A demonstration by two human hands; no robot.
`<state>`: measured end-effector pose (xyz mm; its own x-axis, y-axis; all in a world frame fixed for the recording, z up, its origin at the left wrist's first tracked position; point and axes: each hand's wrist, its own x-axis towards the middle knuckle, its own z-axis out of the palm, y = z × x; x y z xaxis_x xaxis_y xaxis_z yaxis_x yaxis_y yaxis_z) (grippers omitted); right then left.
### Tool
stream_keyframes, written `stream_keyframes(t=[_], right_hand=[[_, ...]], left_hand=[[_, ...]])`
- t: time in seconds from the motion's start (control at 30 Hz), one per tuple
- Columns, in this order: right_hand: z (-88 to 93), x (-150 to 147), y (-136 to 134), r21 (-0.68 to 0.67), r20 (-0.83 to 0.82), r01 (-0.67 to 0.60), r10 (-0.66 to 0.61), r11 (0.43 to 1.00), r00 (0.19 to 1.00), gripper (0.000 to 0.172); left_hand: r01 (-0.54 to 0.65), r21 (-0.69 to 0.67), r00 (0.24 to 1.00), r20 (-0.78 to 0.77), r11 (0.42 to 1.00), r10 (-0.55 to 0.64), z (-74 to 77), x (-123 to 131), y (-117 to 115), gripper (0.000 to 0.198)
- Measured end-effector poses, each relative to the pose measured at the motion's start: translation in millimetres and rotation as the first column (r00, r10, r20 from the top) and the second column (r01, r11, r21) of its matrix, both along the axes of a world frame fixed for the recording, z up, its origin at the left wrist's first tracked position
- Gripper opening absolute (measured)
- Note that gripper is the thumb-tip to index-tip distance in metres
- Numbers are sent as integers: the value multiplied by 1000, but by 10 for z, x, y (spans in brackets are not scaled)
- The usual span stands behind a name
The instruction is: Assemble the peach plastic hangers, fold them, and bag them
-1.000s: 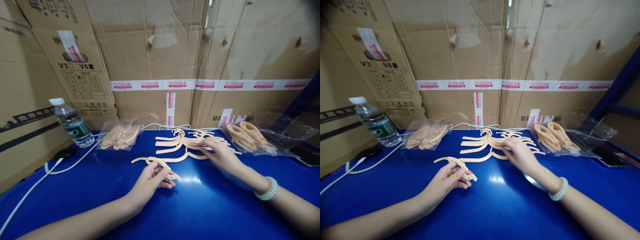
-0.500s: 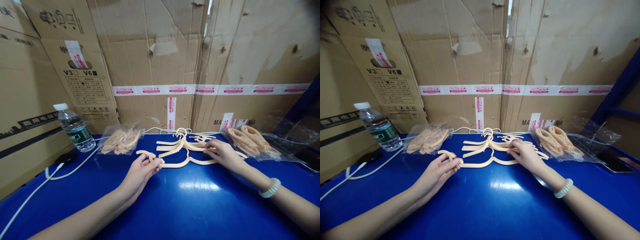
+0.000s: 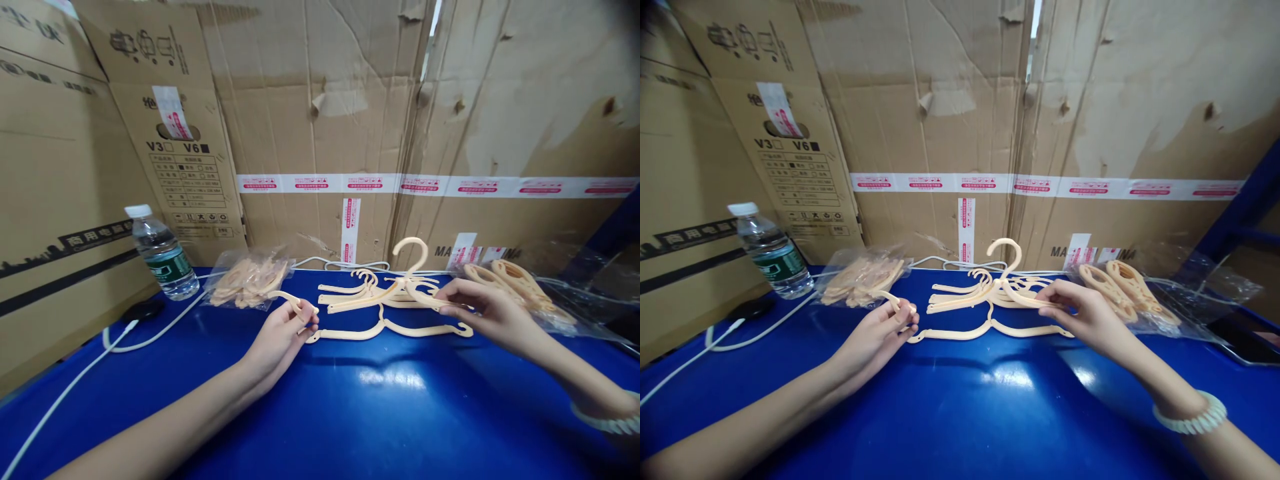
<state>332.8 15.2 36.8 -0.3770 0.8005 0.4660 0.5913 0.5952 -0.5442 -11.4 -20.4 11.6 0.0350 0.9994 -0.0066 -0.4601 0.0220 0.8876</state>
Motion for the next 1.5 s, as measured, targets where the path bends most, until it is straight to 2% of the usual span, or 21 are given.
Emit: stream_keyframes(t=[0.2,0.57,0.73,0.9,1.23,1.5], right_hand=[[41,-47,-35,-11,8,-73,73,997,997,21],[73,-70,-80,34,53,-77,75,996,996,16],[88,-101,-126,75,80,-110,104,991,991,12],[114,-105,-138,103,77,-96,88,990,993,9],[81,-74,-115,90,61,-96,90,991,994,8],[89,-171,-184,41,88,-113,109,993,990,11]], left_hand=[[156,-42,987,45,987,-154,32,45,-54,27],[237,-72,970,-35,969,-240,42,65,-120,26],[208,-64,975,-65,976,-212,8,67,-118,26],[205,-79,977,-49,976,-209,41,66,-117,23],[185,-104,980,-54,977,-191,37,51,-130,16],[69,-73,994,-80,995,-75,-30,32,-85,18]])
